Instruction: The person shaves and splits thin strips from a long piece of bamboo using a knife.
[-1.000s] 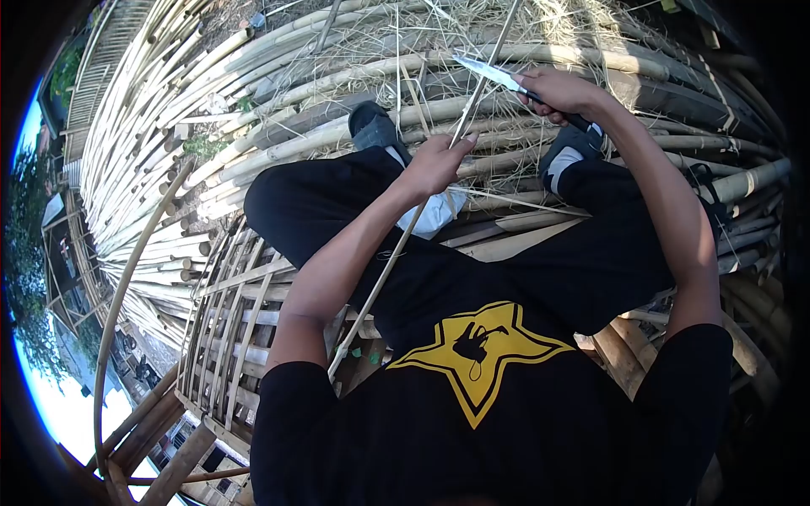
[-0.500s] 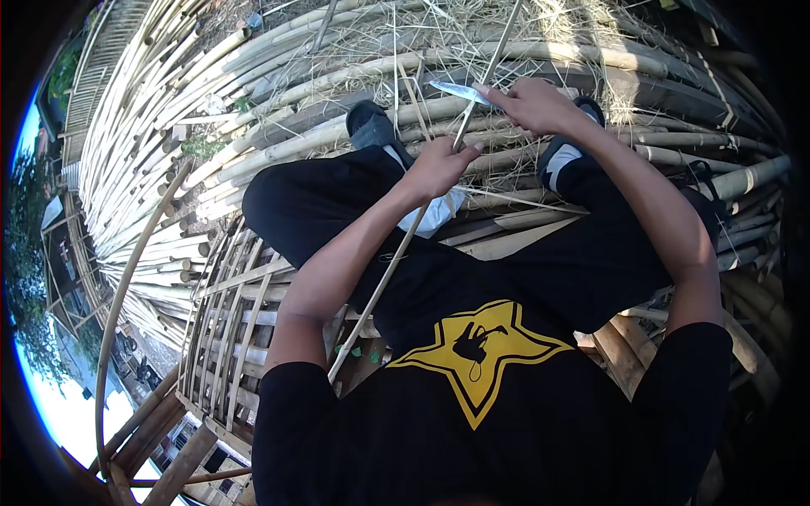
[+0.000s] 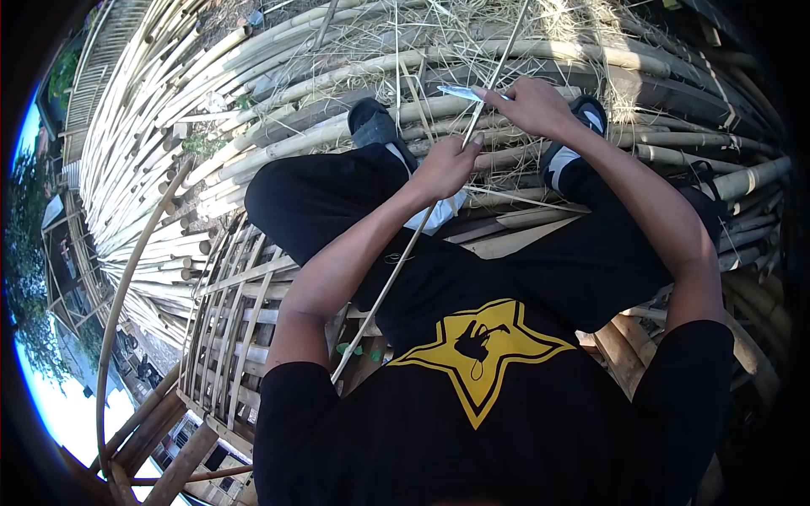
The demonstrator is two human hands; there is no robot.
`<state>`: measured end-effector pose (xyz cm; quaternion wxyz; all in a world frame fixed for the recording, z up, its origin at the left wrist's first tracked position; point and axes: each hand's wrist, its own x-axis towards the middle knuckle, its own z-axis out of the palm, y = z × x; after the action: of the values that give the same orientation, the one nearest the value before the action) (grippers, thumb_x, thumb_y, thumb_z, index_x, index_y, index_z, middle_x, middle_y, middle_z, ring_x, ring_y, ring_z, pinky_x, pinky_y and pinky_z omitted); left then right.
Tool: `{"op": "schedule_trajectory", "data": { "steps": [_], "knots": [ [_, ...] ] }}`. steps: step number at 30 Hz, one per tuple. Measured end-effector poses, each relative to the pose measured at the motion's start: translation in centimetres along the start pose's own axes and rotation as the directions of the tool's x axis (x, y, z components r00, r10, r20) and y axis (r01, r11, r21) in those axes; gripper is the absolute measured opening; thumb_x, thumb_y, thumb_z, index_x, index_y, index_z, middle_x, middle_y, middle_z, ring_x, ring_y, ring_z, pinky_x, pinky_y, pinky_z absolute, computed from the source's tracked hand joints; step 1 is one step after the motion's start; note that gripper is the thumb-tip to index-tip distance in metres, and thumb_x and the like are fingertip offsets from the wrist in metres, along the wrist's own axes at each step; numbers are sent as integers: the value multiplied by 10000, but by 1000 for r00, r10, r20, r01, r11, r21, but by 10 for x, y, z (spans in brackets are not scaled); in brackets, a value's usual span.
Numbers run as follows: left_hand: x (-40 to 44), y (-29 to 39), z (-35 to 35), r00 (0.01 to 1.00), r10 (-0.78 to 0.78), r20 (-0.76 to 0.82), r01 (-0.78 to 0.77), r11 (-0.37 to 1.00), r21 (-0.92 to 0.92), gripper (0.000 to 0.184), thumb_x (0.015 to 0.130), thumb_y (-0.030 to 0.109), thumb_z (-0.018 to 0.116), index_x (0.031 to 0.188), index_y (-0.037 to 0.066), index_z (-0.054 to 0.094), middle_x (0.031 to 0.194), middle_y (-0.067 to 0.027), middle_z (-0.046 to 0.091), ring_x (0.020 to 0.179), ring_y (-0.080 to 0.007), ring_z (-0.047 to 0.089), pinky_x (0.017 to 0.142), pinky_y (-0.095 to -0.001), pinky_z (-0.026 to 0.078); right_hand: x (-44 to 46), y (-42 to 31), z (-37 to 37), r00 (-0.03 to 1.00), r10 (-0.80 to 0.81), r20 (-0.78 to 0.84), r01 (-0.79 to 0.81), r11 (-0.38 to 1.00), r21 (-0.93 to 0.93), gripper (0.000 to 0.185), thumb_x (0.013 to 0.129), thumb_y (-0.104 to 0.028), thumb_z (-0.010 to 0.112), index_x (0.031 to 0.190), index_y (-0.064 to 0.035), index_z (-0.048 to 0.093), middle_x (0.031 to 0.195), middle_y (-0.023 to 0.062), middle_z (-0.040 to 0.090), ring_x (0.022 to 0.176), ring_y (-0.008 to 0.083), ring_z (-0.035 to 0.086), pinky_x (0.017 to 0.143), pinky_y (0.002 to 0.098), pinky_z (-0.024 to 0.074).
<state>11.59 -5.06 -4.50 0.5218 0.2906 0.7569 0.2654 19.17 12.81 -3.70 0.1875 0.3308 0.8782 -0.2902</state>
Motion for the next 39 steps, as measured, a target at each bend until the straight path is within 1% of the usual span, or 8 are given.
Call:
{"op": "schedule_trajectory", "data": {
  "steps": [13, 15, 19, 21, 23, 26, 30, 39],
  "knots": [
    [15, -10, -7, 993, -100, 59, 111, 964, -243, 509, 979, 445, 363, 697, 28, 442, 517, -10, 378, 444, -135, 351, 422, -342, 311, 3, 3, 1, 997, -55, 57, 35, 950, 310, 738, 755, -736, 502, 425, -76, 489, 419, 32, 440, 436, 170, 480, 476, 351, 380],
    [14, -19, -6, 976, -169, 141, 207, 919, -336, 470, 976, 459, 372, 708, 75, 409, 506, 26, 322, 423, -99, 299, 397, -299, 260, 1, -3, -5, 985, -168, 28, 115, 779, 616, 678, 836, -608, 544, 429, -92, 378, 414, -45, 280, 401, 76, 276, 420, 284, 220],
    [10, -15, -6, 945, -226, 235, 296, 898, -325, 441, 972, 489, 363, 708, 135, 353, 504, 76, 246, 406, -52, 208, 374, -247, 178, 6, 3, -42, 981, -133, -139, 158, 969, 188, 686, 845, -616, 525, 454, -58, 442, 415, -33, 279, 399, 73, 263, 420, 283, 226],
    [4, -8, -9, 943, -211, 255, 292, 893, -341, 447, 968, 504, 351, 714, 136, 357, 509, 81, 235, 407, -50, 196, 375, -245, 168, 4, 14, -56, 989, -49, -143, 55, 998, 40, 725, 826, -650, 512, 474, -16, 515, 421, 42, 407, 405, 148, 426, 444, 328, 345],
    [7, -7, -10, 943, -193, 270, 285, 887, -362, 454, 964, 519, 340, 720, 137, 360, 514, 86, 224, 408, -48, 183, 377, -243, 158, 17, 45, -56, 935, 1, -354, -137, 923, -360, 700, 820, -681, 470, 807, -4, 650, 787, 184, 654, 787, 274, 662, 654, 373, 516],
    [10, -15, -8, 948, -204, 246, 300, 830, -469, 478, 948, 561, 329, 739, 135, 390, 514, 83, 211, 401, -44, 190, 371, -237, 160, 14, 49, -71, 964, 180, -197, -243, 896, -372, 504, 876, -467, 523, 1000, 14, 609, 1044, 231, 623, 1046, 342, 593, 830, 427, 507],
    [12, -13, -9, 955, -200, 221, 291, 786, -545, 482, 946, 559, 340, 733, 130, 392, 508, 77, 218, 387, -44, 190, 357, -229, 160, 23, 71, -60, 993, 12, -120, -61, 909, -411, 261, 824, -104, 523, 1043, 26, 577, 1084, 250, 600, 1028, 382, 584, 869, 442, 487],
    [8, -2, -19, 986, -104, 127, 156, 829, -537, 397, 903, 441, 562, 771, 85, 449, 512, 13, 428, 369, -89, 434, 344, -251, 369, 0, 35, -54, 964, -137, -227, 93, 977, -191, 368, 892, -261, 491, 1153, -10, 558, 1053, 241, 604, 995, 368, 596, 839, 454, 479]
  ]
}}
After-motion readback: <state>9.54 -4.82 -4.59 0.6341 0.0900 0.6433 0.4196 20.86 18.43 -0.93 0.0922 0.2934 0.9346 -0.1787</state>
